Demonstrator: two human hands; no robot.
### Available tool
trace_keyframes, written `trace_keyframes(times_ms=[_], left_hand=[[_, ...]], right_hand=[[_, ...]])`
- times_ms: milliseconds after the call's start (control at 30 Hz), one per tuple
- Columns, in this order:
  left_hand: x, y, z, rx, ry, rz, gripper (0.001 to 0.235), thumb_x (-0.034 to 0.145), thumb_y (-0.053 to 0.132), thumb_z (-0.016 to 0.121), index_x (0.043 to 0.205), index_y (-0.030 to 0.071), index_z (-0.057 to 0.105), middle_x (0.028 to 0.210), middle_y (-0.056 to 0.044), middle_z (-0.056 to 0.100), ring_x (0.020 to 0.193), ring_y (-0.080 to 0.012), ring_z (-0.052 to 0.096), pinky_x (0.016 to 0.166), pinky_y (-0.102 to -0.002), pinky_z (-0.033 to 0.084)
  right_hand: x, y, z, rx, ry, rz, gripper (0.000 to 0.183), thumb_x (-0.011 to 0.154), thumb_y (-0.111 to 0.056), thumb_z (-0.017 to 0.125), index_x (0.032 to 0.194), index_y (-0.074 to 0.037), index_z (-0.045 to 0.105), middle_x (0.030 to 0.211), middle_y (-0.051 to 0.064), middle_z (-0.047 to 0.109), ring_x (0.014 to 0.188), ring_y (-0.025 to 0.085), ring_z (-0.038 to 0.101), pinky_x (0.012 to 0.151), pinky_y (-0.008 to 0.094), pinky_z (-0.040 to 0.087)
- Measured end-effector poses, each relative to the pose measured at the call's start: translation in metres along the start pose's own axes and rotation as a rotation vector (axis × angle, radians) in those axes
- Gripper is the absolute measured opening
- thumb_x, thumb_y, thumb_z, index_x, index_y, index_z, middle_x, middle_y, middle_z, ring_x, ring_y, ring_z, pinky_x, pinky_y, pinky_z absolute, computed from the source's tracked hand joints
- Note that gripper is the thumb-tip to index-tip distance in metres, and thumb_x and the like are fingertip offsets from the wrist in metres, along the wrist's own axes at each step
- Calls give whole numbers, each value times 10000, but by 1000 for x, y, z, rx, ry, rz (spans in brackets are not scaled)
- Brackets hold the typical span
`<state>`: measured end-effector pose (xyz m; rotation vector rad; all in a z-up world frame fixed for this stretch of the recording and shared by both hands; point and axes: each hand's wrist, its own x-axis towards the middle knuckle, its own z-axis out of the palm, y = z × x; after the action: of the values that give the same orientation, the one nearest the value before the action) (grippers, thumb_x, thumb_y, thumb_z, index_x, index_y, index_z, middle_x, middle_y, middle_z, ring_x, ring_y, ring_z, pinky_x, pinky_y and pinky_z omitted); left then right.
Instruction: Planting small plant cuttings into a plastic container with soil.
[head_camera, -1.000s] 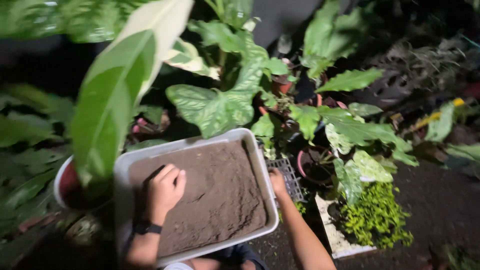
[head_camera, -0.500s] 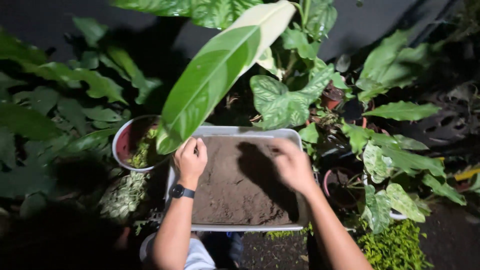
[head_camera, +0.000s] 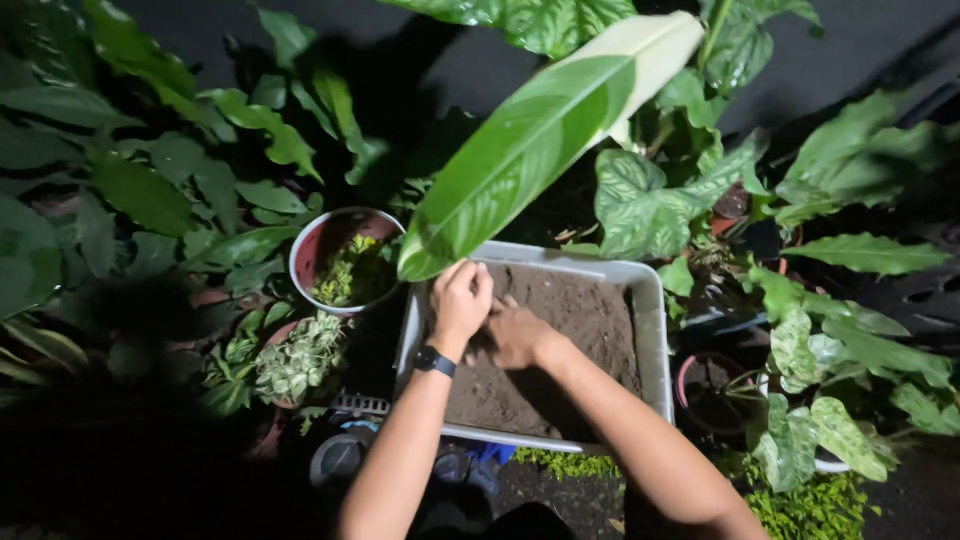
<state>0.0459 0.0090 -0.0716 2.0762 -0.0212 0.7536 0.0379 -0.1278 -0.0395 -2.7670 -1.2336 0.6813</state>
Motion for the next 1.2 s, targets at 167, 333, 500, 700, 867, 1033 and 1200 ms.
trace_keyframes(times_ms=[167, 333, 500, 700, 867, 1033, 1200], left_hand=[[21, 25, -53, -6, 175, 244, 195, 944, 160, 665, 1092, 36, 688, 1070, -218, 716, 983, -415, 689, 870, -455, 557], [26, -7, -125, -92, -226, -185, 291, 951, 178, 653, 1226, 84, 665, 1036, -191, 722, 922, -358, 720, 760, -436, 570], [-35, -196, -102, 108, -130, -93, 68, 880, 102, 622, 856, 71, 678, 855, -186, 715, 814, -418, 712, 706, -480, 573], [-144, -369, -32, 569, -479, -276, 217, 914, 244, 607, 853, 93, 751, 944, -230, 740, 911, -445, 704, 764, -533, 563], [-157, -370, -38, 904, -726, -146, 179, 889, 226, 618, 867, 155, 781, 984, -129, 759, 934, -326, 734, 767, -465, 578], [-152, -377, -61, 888, -613, -98, 198, 930, 239, 608, 847, 143, 760, 919, -122, 755, 897, -311, 747, 767, -452, 592], [-87, -262, -130, 806, -765, -121, 234, 985, 301, 571, 965, 122, 720, 878, -150, 749, 827, -380, 736, 698, -526, 580]], right_hand=[[-25, -15, 2, -55, -150, -45, 494, 879, -445, 706, 1284, -165, 664, 1330, 162, 663, 1395, 390, 457, 1125, 552, 393], [-46, -13, 24, 29, -133, 3, 499, 817, -281, 760, 1274, -98, 679, 1258, 254, 694, 1121, 402, 697, 974, 470, 524], [-52, 1, 29, 324, 113, -38, 610, 698, -20, 721, 1293, -138, 657, 1157, 234, 698, 1030, 423, 683, 879, 461, 562], [-55, -22, 12, 425, 316, 84, 328, 896, -228, 702, 1171, -67, 627, 1089, 227, 699, 1003, 449, 671, 865, 489, 548], [-57, -20, 10, 373, 456, 143, 292, 918, -251, 676, 1137, -64, 630, 1064, 221, 663, 969, 459, 650, 840, 512, 538], [-60, -10, 11, 365, 549, 171, 307, 887, -219, 681, 1139, -58, 611, 1084, 214, 631, 958, 461, 642, 823, 521, 535], [-60, -9, 12, 328, 653, 137, 260, 893, -191, 690, 1100, -50, 616, 1068, 192, 618, 987, 432, 632, 860, 501, 533]])
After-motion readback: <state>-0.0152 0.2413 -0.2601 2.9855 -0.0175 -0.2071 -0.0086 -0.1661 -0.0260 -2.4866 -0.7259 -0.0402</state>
